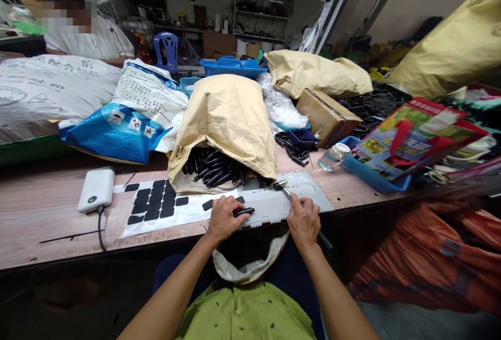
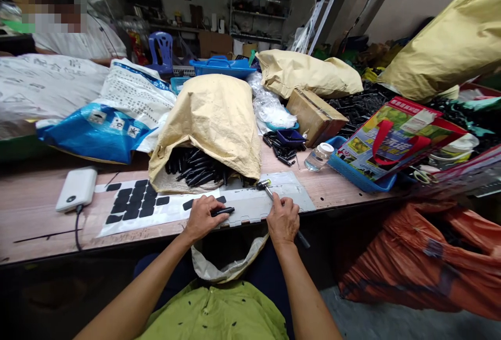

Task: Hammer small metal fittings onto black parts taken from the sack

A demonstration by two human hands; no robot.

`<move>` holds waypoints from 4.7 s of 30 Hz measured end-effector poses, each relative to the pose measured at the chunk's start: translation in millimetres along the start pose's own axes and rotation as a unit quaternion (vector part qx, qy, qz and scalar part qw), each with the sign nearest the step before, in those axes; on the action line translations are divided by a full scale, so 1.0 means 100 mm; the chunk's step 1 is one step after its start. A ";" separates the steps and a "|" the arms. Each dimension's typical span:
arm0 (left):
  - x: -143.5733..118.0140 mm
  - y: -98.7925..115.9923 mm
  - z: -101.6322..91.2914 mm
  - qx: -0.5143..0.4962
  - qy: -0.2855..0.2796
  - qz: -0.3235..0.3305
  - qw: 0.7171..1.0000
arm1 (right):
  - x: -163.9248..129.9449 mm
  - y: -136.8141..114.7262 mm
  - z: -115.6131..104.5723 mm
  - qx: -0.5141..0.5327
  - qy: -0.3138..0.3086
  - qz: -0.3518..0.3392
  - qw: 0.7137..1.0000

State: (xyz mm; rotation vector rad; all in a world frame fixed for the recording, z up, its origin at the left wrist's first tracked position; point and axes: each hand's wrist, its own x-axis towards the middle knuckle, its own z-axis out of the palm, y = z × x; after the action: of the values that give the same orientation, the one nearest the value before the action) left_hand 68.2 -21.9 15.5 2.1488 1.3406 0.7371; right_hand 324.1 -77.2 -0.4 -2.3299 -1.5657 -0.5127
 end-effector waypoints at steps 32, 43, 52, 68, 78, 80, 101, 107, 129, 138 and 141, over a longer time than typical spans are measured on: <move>0.41 -0.48 -0.60 0.102 0.195 -0.104 0.970 | 0.00 0.04 0.02 -0.032 -0.006 -0.021 0.999; 0.17 -0.30 -0.45 0.051 0.136 -0.009 0.989 | 0.01 0.01 -0.03 0.002 -0.029 -0.005 1.000; 0.09 -0.07 0.05 0.000 -0.026 0.034 0.999 | -0.07 0.18 -0.15 0.093 -0.033 0.015 0.995; 0.12 -0.13 0.07 -0.019 -0.029 -0.001 0.999 | -0.60 -0.15 -0.77 0.435 -0.192 0.003 0.879; 0.13 -0.12 0.04 -0.018 -0.034 -0.001 0.999 | -0.82 -0.37 -0.74 0.460 -0.183 -0.058 0.867; 0.13 -0.11 0.04 -0.009 -0.035 -0.001 0.999 | -0.82 -0.38 -0.70 0.454 -0.186 -0.068 0.869; 0.12 -0.10 0.05 -0.012 -0.021 -0.005 1.000 | -0.53 0.04 -0.58 0.396 -0.116 0.037 0.910; 0.11 -0.09 0.05 -0.010 -0.017 0.001 1.000 | -0.47 0.28 -0.33 0.254 -0.131 0.082 0.955; -0.79 0.25 0.14 -0.072 -0.168 0.118 0.976 | -0.40 0.17 -0.55 0.133 -0.294 0.092 0.942; -0.92 0.03 0.44 0.113 -0.251 -0.063 0.959 | -0.40 0.14 -0.58 0.098 -0.298 0.084 0.946; -0.80 0.19 0.23 0.043 -0.268 -0.003 0.962 | -0.41 0.14 -0.58 0.099 -0.298 0.084 0.946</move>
State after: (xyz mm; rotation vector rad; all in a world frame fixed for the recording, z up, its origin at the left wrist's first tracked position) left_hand 66.3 -105.5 -3.7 2.1905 1.0967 0.0704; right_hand 315.4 -140.7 32.6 -2.5538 -1.5242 0.4167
